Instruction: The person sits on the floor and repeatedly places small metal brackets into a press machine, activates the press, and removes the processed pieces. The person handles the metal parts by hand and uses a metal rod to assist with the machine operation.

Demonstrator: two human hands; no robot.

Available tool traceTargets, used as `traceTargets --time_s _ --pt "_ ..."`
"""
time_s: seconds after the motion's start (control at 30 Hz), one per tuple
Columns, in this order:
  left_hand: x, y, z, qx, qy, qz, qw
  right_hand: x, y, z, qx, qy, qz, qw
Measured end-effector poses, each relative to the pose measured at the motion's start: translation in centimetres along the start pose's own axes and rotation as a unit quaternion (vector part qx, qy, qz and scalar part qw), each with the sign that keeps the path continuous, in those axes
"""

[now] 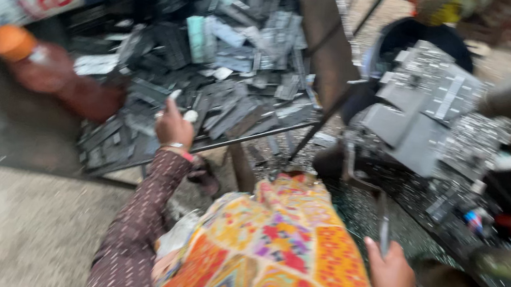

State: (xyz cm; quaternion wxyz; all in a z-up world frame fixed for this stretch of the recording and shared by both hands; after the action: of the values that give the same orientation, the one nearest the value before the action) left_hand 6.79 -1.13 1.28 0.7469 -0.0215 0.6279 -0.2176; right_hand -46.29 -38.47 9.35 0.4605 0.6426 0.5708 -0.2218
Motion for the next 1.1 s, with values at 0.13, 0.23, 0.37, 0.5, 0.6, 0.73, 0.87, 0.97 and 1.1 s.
traceTargets --time_s 0.13,0.23,0.37,0.5,0.6,0.73,0.87,0.97,1.1 --pt "-12.1 -13.4 0.1 0.177 -0.09 -0.162 0.967 -1.3 1.2 -1.5 -0.024 -0.053 -0.055 0.997" --pt "-17.6 -23.4 -0.4 0.292 -0.071 -0.266 0.916 -1.6 2.3 -2.1 -0.052 -0.073 -0.043 0.995" --pt "-20.7 -34.6 -2.3 0.399 -0.058 -0.347 0.846 -1.6 2.5 -2.4 -0.03 -0.069 -0.06 0.995" --pt "-18.2 -45.1 -4.7 0.483 -0.035 -0.182 0.856 -1.8 2.7 -2.3 -0.049 -0.072 -0.043 0.995" --pt "-15.5 -47.3 -7.5 0.538 0.034 -0.08 0.838 -1.5 2.4 -2.4 -0.025 -0.078 -0.044 0.996" --pt "-14.5 -46.1 -11.7 0.573 0.018 -0.11 0.812 -1.2 2.2 -2.1 -0.017 -0.06 -0.042 0.997" --pt "-13.8 -46.8 -13.9 0.606 -0.016 -0.094 0.79 -1.5 2.7 -1.9 -0.022 -0.059 -0.06 0.996" --pt "-12.0 -49.1 -13.4 0.61 0.015 -0.059 0.79 -1.7 2.9 -1.9 -0.026 -0.057 -0.061 0.996" --pt "-9.4 -51.9 -12.1 0.601 0.08 -0.003 0.795 -1.0 1.9 -1.6 -0.002 -0.038 -0.056 0.998"
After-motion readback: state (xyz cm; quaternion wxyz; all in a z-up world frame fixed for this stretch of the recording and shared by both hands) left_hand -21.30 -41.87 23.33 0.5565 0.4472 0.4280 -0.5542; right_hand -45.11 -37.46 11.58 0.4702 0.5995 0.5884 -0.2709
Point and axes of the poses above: each hand's wrist, its own z-axis towards the middle knuckle, its own x-axis out of the palm, y = z × x, the point moved 7 cm from there along z, towards the middle knuckle, and after that the axes turned 5 degrees about x, right-handed, at the moved point
